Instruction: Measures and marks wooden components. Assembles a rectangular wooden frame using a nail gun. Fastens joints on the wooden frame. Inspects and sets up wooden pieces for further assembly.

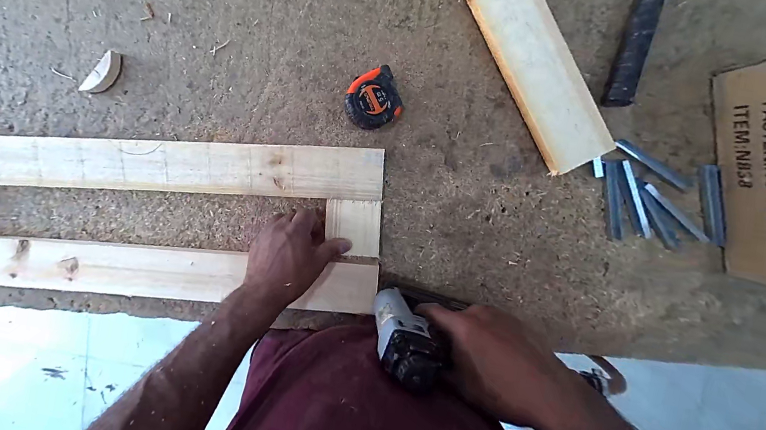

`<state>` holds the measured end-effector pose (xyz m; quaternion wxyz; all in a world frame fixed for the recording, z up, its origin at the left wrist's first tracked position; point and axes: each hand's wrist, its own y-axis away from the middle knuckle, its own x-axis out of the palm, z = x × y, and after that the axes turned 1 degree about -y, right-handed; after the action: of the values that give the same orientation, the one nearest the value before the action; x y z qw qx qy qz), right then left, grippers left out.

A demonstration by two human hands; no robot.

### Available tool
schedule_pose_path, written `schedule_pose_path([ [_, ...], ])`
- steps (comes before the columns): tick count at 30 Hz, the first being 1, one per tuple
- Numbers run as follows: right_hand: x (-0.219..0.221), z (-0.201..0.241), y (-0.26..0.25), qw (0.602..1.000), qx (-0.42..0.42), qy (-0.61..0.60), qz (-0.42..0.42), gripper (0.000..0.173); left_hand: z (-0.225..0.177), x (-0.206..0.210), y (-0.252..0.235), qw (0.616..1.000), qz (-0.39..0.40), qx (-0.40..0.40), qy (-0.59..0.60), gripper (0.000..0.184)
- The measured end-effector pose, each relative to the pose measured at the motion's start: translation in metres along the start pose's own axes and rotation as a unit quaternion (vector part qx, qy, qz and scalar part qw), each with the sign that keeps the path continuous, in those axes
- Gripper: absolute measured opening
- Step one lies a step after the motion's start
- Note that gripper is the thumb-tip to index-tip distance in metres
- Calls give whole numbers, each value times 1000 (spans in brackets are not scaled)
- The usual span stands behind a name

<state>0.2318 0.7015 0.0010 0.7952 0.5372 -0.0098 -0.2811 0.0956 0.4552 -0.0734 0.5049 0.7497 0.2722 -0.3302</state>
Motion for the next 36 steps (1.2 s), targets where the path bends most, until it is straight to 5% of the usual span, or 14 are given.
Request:
schedule_pose_path([
  [6, 3, 11, -6, 1000, 21, 14, -16, 49, -17, -16, -15, 983, 165, -41, -63, 68],
  [22, -9, 25, -6, 997, 41, 61, 4, 36, -30, -12, -4, 967, 216, -29, -133, 66],
  [30, -11, 24, -5, 997, 48, 60, 9, 35, -37, -17, -4, 944, 263, -8, -198, 81],
  [36, -11, 23, -5, 997, 41, 63, 9, 36, -39, -13, -1, 944, 262, -27, -200, 71],
])
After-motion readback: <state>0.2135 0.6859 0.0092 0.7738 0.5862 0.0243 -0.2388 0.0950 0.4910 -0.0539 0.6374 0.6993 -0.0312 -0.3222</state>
